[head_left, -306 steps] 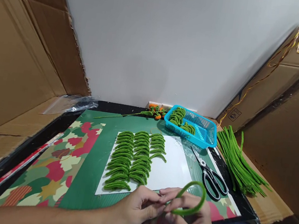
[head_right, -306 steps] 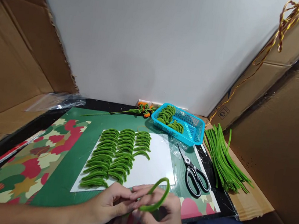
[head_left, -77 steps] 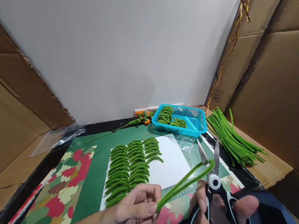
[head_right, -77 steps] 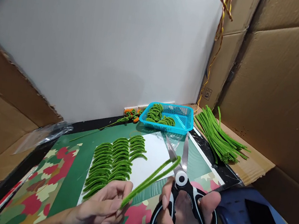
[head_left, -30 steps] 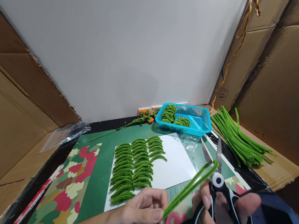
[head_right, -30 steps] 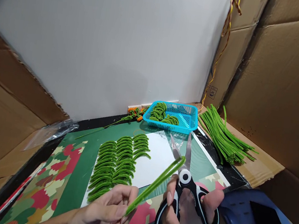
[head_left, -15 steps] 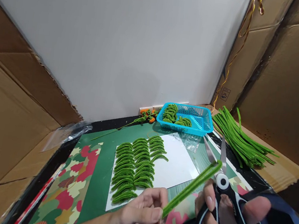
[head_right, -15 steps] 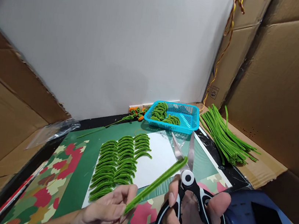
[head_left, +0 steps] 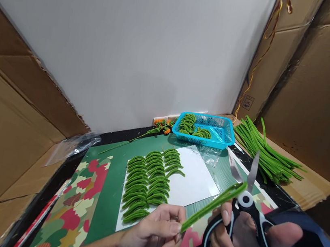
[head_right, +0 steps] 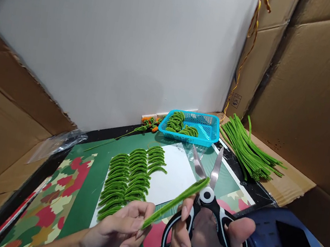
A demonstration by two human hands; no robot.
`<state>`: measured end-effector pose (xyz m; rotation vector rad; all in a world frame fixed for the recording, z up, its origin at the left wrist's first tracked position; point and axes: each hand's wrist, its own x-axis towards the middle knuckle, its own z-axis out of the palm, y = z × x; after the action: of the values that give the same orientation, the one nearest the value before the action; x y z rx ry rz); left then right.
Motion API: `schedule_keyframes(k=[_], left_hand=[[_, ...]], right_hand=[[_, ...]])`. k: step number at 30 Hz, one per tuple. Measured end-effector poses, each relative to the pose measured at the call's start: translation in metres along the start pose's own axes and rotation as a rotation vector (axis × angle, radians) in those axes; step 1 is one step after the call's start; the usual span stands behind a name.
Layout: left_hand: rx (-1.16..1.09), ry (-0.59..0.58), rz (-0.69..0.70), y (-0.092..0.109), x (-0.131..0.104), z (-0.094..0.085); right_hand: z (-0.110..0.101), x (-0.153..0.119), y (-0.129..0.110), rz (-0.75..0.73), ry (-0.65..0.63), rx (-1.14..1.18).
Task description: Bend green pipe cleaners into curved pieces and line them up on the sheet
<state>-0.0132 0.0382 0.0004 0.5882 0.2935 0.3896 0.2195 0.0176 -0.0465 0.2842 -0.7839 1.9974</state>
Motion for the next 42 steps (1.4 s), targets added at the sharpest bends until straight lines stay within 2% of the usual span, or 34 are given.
schedule_keyframes(k=[2,4,6,15,21,24,29,35,37,42], left_hand=[[-0.011,-0.001,-0.006,0.002,0.000,0.003],[-0.020,-0.012,-0.023,0.004,0.000,0.004],[-0.028,-0.020,-0.028,0.004,0.001,0.004],[-0.049,-0.092,0.014,0.003,0.000,-0.007],[-0.032,-0.085,0.005,0.004,-0.001,-0.003],[-0.010,-0.052,-0.009,0.004,-0.002,-0.002],[0.052,0.048,-0.067,0.006,-0.004,0.001],[0.047,0.023,-0.106,0.006,-0.003,-0.001],[0.028,-0.003,-0.097,0.006,-0.002,-0.003],[-0.025,-0.073,-0.087,0.006,-0.002,-0.008]], right_hand=[[0.013,0.003,-0.004,-0.063,0.160,-0.074],[0.024,0.004,-0.006,-0.079,0.209,-0.125],[0.029,0.003,-0.004,-0.078,0.220,-0.126],[0.024,-0.004,0.007,-0.119,0.256,0.015],[0.029,-0.004,0.006,-0.108,0.327,-0.043],[0.031,-0.001,0.005,-0.114,0.305,-0.070],[0.029,0.002,0.004,-0.100,0.185,-0.022],[0.019,-0.003,0.002,-0.083,0.036,-0.042],[0.020,-0.003,0.002,-0.110,0.039,-0.032],[0.026,-0.001,0.003,-0.082,0.158,0.007]])
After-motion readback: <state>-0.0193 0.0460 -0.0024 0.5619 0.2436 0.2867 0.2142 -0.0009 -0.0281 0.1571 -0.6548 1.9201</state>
